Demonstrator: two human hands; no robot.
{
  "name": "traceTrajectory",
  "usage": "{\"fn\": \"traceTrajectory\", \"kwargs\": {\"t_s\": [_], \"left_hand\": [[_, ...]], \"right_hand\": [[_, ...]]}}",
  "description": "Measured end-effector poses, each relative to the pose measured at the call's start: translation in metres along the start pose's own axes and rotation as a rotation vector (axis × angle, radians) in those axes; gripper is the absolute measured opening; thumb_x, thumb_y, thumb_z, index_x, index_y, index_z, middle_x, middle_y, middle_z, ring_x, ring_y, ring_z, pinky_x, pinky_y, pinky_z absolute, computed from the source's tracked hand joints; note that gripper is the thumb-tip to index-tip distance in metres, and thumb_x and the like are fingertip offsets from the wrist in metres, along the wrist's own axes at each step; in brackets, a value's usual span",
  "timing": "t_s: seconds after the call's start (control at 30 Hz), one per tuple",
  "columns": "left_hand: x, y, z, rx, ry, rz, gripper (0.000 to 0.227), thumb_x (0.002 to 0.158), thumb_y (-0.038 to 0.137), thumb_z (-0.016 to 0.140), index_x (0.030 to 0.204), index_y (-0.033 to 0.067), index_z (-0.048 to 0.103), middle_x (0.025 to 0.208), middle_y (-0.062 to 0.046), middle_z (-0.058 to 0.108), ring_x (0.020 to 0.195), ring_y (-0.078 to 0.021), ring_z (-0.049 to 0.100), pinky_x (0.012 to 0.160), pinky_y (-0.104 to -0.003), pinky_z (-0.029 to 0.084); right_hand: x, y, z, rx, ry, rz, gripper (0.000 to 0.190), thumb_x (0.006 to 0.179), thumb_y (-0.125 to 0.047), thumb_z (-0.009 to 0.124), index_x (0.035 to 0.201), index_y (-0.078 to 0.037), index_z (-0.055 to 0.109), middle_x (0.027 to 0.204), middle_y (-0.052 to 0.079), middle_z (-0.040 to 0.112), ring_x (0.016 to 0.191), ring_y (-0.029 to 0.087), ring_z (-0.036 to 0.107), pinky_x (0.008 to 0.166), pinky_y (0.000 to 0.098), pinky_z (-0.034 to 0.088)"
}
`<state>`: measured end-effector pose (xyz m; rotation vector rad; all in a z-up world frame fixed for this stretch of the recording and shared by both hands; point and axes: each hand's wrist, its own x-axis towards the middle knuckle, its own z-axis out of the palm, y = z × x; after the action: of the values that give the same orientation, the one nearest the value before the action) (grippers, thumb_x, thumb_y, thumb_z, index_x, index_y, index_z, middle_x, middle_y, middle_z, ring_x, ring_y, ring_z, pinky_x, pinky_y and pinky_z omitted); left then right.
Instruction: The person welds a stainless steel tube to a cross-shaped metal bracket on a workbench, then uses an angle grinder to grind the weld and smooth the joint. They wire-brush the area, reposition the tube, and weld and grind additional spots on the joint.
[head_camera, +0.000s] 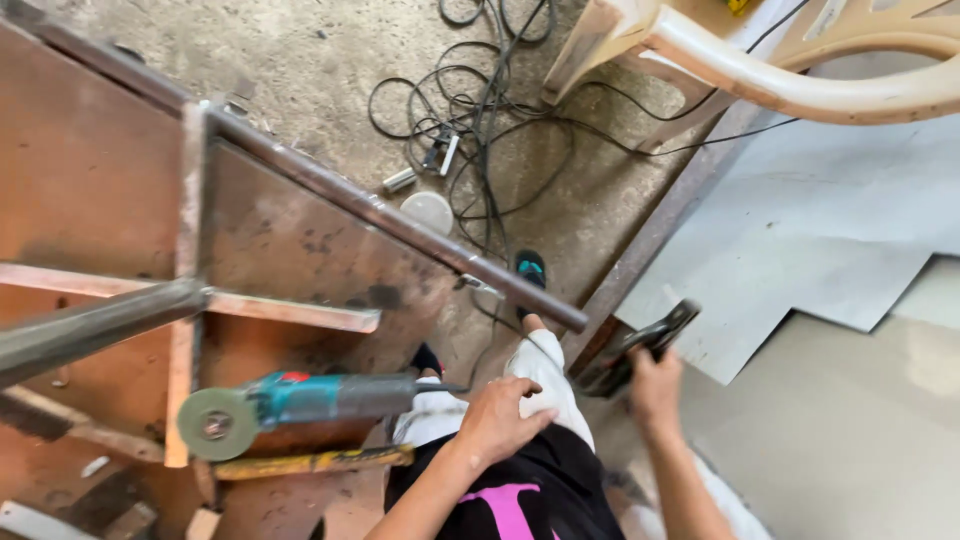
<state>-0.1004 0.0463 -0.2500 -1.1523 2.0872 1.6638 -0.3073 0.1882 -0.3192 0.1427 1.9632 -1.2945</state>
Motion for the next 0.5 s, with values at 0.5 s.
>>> {"fn": "traceTrajectory", "kwargs": {"t_s": [0.5], "left_hand": [[0.025,-0.058,0.107,-0.327,-0.138,-0.374,0.045,0.077,0.029,0.083,0.115,0.0091,0.071,0.094,-0.012,0.075,0.09,-0.0235,0.076,0.082,-0.032,0.056]], "right_hand": [[0.207,0.081,-0.025,-0.433,-0.796,0.164,0.038,0.086,-0.022,0.073,0.116,0.0,0.064,0.107,0.013,0.073,0.099,0.021,0.067,0.09,0.0364,0.054]]}}
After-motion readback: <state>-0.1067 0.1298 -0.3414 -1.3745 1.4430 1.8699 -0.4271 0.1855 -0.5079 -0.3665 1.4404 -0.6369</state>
